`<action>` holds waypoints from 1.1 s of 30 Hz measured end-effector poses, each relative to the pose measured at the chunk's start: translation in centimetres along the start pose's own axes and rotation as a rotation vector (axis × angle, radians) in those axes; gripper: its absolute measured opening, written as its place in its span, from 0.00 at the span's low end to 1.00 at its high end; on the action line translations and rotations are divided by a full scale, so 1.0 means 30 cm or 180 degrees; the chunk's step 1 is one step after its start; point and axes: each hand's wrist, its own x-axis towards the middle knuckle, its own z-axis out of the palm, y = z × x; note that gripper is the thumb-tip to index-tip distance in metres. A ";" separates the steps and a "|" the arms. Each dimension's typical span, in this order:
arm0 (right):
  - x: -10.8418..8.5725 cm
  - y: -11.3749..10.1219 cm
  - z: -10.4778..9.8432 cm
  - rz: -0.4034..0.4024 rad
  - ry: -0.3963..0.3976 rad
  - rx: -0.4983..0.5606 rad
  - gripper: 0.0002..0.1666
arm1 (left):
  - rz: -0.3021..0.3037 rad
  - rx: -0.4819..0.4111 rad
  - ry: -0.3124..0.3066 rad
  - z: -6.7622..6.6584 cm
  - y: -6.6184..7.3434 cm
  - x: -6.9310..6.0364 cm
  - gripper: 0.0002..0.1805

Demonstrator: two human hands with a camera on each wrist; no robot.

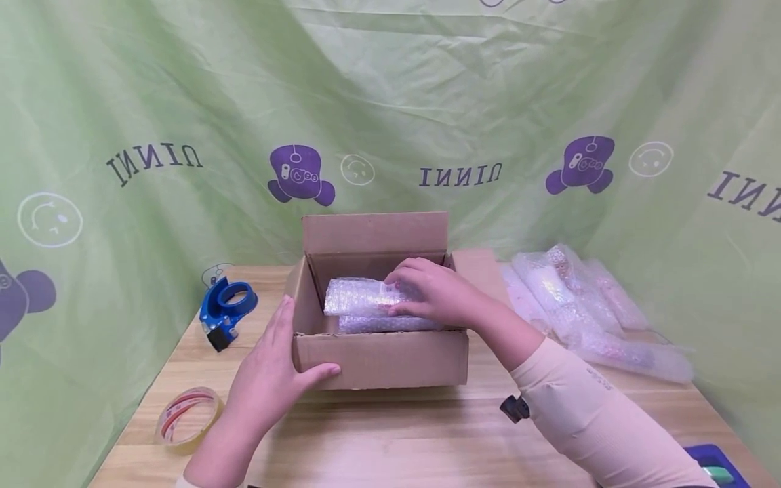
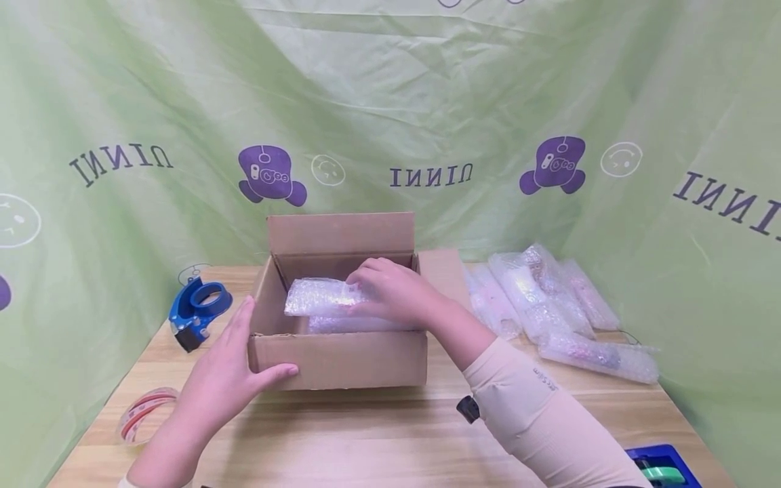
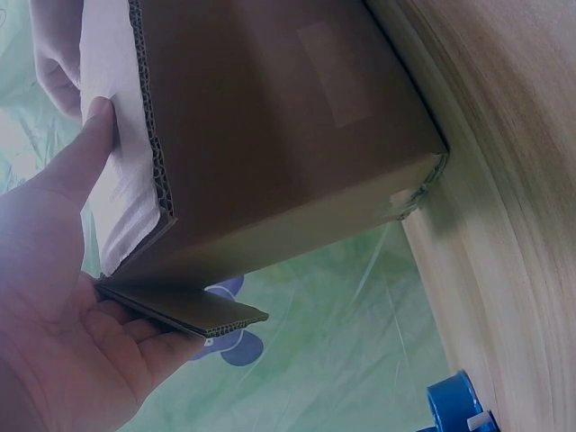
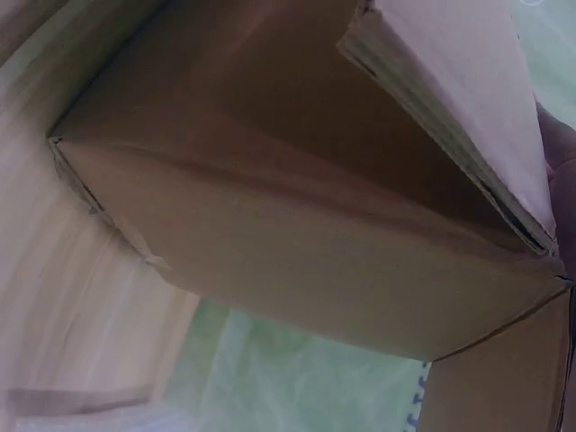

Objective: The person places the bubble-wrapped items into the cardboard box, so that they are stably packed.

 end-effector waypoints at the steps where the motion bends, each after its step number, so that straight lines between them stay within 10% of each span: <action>1: 0.000 0.001 0.003 -0.0011 0.0001 0.0005 0.27 | 0.0000 0.0000 -0.0004 -0.001 0.000 0.000 0.71; 33: -0.008 -0.012 0.019 0.0301 -0.0273 -0.0140 0.29 | -0.0020 -0.0012 -0.0041 -0.005 -0.003 -0.005 0.71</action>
